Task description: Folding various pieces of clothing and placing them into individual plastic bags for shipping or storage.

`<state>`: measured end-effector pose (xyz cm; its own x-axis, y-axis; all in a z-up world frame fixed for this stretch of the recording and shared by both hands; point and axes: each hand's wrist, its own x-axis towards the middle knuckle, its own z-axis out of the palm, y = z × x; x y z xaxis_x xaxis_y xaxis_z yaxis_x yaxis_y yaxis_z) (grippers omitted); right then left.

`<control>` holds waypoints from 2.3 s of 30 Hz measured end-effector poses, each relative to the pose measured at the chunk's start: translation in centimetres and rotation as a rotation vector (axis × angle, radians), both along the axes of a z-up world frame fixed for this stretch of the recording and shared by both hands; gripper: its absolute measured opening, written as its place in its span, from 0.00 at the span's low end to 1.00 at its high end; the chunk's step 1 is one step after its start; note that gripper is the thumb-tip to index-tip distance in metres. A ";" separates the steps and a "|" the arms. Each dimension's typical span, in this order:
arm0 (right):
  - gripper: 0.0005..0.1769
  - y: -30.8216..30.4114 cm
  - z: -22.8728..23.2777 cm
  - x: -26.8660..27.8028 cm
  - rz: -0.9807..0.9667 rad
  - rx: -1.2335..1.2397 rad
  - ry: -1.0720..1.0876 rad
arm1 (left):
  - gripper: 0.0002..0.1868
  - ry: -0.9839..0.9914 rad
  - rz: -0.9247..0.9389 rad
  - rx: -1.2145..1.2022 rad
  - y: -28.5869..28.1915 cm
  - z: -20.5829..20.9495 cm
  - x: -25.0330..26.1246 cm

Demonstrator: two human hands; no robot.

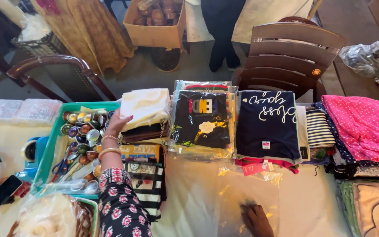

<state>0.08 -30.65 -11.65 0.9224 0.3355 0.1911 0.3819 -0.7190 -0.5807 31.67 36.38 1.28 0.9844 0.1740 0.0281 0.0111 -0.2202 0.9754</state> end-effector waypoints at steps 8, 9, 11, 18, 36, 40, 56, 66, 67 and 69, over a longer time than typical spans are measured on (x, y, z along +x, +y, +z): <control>0.22 0.7 3.2 -0.1 -0.011 -0.014 0.109 | 0.46 0.033 -0.014 0.030 1.5 0.6 1.8; 0.22 0.9 3.5 0.0 -0.019 -0.014 0.107 | 0.45 0.069 -0.009 0.260 2.1 0.3 2.9; 0.22 0.8 3.9 -0.7 -0.006 -0.022 0.133 | 0.44 0.139 0.007 0.482 0.9 1.8 1.4; 0.21 1.4 4.7 -0.3 -0.031 -0.057 0.077 | 0.31 -0.081 0.112 1.264 -10.0 2.6 -0.2; 0.20 1.2 5.5 -0.3 0.009 -0.002 0.034 | 0.30 -0.146 0.127 1.036 -17.4 4.5 -12.7; 0.19 1.1 5.8 -0.3 0.036 -0.004 0.010 | 0.48 -0.037 0.311 1.145 -20.8 -0.1 -21.6; 0.28 -3.4 6.5 -1.1 0.339 0.040 0.275 | 0.60 0.377 0.663 1.306 -25.3 -5.2 -29.2; 0.21 -1.7 7.8 -1.3 0.308 0.110 0.386 | 0.33 0.351 0.456 1.215 -14.7 -4.2 -26.7; 0.21 -0.8 8.1 -0.6 0.324 0.063 0.396 | 0.41 0.182 0.401 1.287 -12.9 -3.5 -25.6; 0.20 1.0 8.8 0.1 0.321 0.001 0.408 | 0.52 0.135 0.203 1.287 -11.2 -1.5 -23.3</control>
